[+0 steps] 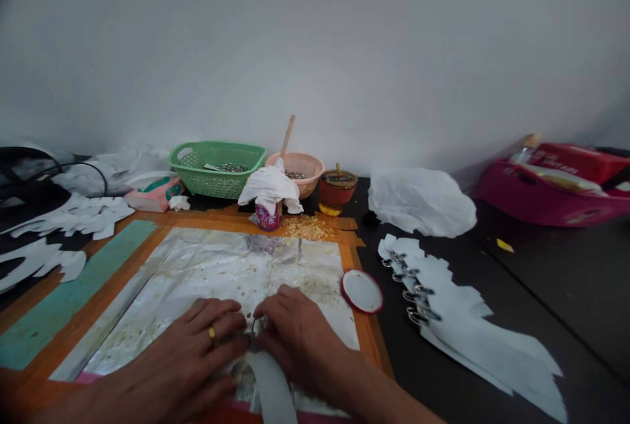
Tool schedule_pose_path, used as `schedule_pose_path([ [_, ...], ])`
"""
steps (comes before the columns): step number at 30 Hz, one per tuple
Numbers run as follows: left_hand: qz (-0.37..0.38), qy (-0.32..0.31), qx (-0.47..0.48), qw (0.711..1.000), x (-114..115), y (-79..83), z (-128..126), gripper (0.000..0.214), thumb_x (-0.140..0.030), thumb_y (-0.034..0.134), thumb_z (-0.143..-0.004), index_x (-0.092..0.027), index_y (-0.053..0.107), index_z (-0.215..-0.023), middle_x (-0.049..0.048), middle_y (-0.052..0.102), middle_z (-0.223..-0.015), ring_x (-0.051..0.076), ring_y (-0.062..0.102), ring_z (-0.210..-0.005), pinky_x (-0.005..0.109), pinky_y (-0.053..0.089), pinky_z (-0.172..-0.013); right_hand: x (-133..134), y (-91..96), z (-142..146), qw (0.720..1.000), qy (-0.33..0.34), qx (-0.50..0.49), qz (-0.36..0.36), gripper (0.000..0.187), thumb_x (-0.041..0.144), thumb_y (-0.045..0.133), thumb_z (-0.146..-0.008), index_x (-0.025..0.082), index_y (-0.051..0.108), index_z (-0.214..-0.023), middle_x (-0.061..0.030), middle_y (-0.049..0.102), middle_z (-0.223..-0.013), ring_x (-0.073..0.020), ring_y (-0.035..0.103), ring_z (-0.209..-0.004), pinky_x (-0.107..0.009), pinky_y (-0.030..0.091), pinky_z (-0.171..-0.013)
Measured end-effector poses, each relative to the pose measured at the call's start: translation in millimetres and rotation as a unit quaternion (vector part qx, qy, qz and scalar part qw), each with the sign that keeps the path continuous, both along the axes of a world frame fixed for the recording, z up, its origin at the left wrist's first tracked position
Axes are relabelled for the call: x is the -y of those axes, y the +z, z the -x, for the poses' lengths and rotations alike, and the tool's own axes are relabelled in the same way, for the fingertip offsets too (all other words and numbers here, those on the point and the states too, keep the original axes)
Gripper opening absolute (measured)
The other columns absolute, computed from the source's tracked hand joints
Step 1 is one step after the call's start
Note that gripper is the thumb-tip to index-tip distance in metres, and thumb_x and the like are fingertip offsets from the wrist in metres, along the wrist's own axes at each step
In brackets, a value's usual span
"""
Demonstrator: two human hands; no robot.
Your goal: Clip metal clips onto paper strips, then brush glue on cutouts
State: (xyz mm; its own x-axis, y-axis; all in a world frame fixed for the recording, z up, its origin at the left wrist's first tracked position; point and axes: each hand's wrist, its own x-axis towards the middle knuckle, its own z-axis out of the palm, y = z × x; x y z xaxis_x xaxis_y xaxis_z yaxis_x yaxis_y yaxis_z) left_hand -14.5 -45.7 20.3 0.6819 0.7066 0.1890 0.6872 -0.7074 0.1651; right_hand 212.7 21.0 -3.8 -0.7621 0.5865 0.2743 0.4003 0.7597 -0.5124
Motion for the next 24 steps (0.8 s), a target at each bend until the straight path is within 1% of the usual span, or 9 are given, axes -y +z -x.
schedule_pose_path([
  [3,0.002,0.017,0.014,1.000,1.2,-2.0,3.1,0.027,-0.040,0.064,-0.095,-0.024,0.063,-0.116,0.0079,0.063,-0.127,0.031,0.051,-0.124,0.047,0.043,-0.099,-2.1,0.2,1.6,0.999,0.033,0.015,-0.010,0.024,0.010,0.065,-0.092,0.018,0.063,-0.115,-0.0064,0.066,-0.097,-0.0212,0.056,-0.093,-0.035,0.047,-0.085],
  [5,-0.001,0.026,0.027,0.999,2.5,-6.3,4.4,0.028,-0.040,0.066,-0.094,-0.025,0.063,-0.117,0.0080,0.062,-0.128,0.031,0.051,-0.125,0.048,0.044,-0.100,-2.8,0.7,3.2,0.998,0.043,0.043,-0.019,0.028,0.010,0.066,-0.094,0.019,0.065,-0.120,-0.0065,0.066,-0.097,-0.0213,0.055,-0.092,-0.035,0.047,-0.083],
  [7,-0.015,0.031,0.042,0.999,3.6,-12.0,4.9,0.030,-0.040,0.068,-0.092,-0.025,0.063,-0.118,0.0082,0.062,-0.127,0.032,0.051,-0.124,0.049,0.045,-0.098,-3.5,0.9,4.7,0.997,0.037,0.064,-0.024,0.032,0.010,0.068,-0.092,0.021,0.066,-0.122,-0.0067,0.064,-0.096,-0.0216,0.054,-0.092,-0.033,0.047,-0.079],
  [9,-0.036,0.036,0.059,0.997,4.5,-17.5,4.9,0.032,-0.042,0.071,-0.090,-0.025,0.065,-0.116,0.0089,0.063,-0.124,0.032,0.052,-0.122,0.049,0.046,-0.097,-4.3,1.8,5.6,0.996,0.029,0.080,-0.023,0.033,0.009,0.071,-0.090,0.022,0.069,-0.120,-0.0067,0.062,-0.098,-0.0220,0.053,-0.093,-0.033,0.047,-0.078],
  [12,-0.058,0.045,0.083,0.994,5.5,-23.2,4.9,0.031,-0.044,0.072,-0.088,-0.025,0.067,-0.112,0.0097,0.063,-0.120,0.033,0.053,-0.120,0.049,0.047,-0.095,-5.6,7.2,6.1,0.994,0.022,0.100,-0.026,0.033,0.010,0.074,-0.087,0.024,0.070,-0.117,-0.0065,0.062,-0.102,-0.0228,0.054,-0.096,-0.036,0.047,-0.082],
  [15,-0.077,0.049,0.098,0.991,6.2,-25.5,5.6,0.032,-0.046,0.072,-0.087,-0.026,0.068,-0.111,0.0097,0.063,-0.120,0.032,0.053,-0.120,0.048,0.048,-0.095,-5.4,17.0,7.9,0.993,0.024,0.110,-0.022,0.027,0.011,0.074,-0.087,0.022,0.068,-0.111,-0.0073,0.064,-0.105,-0.0240,0.055,-0.099,-0.039,0.046,-0.086],
  [18,-0.095,0.048,0.105,0.989,7.0,-25.8,6.3,0.033,-0.047,0.072,-0.087,-0.024,0.068,-0.111,0.0103,0.063,-0.122,0.032,0.053,-0.121,0.048,0.049,-0.097,-2.5,23.2,11.7,0.994,0.037,0.106,-0.001,0.020,0.009,0.073,-0.085,0.019,0.063,-0.099,-0.0070,0.064,-0.103,-0.0230,0.055,-0.097,-0.038,0.046,-0.086],
  [21,-0.103,0.050,0.105,0.988,8.2,-25.7,6.5,0.034,-0.048,0.072,-0.087,-0.023,0.068,-0.110,0.0110,0.062,-0.124,0.033,0.052,-0.122,0.049,0.049,-0.098,2.2,19.0,15.7,0.995,0.029,0.082,0.043,0.027,-0.002,0.066,-0.078,0.018,0.057,-0.094,-0.0051,0.062,-0.095,-0.0196,0.055,-0.088,-0.031,0.045,-0.077],
  [24,-0.114,0.049,0.110,0.986,9.3,-27.0,6.2,0.036,-0.049,0.071,-0.087,-0.022,0.068,-0.111,0.0123,0.061,-0.127,0.033,0.051,-0.123,0.050,0.049,-0.099,6.8,10.1,19.4,0.994,-0.009,0.071,0.082,0.032,-0.007,0.058,-0.071,0.019,0.053,-0.088,-0.0023,0.059,-0.088,-0.0161,0.054,-0.077,-0.026,0.041,-0.067],
])
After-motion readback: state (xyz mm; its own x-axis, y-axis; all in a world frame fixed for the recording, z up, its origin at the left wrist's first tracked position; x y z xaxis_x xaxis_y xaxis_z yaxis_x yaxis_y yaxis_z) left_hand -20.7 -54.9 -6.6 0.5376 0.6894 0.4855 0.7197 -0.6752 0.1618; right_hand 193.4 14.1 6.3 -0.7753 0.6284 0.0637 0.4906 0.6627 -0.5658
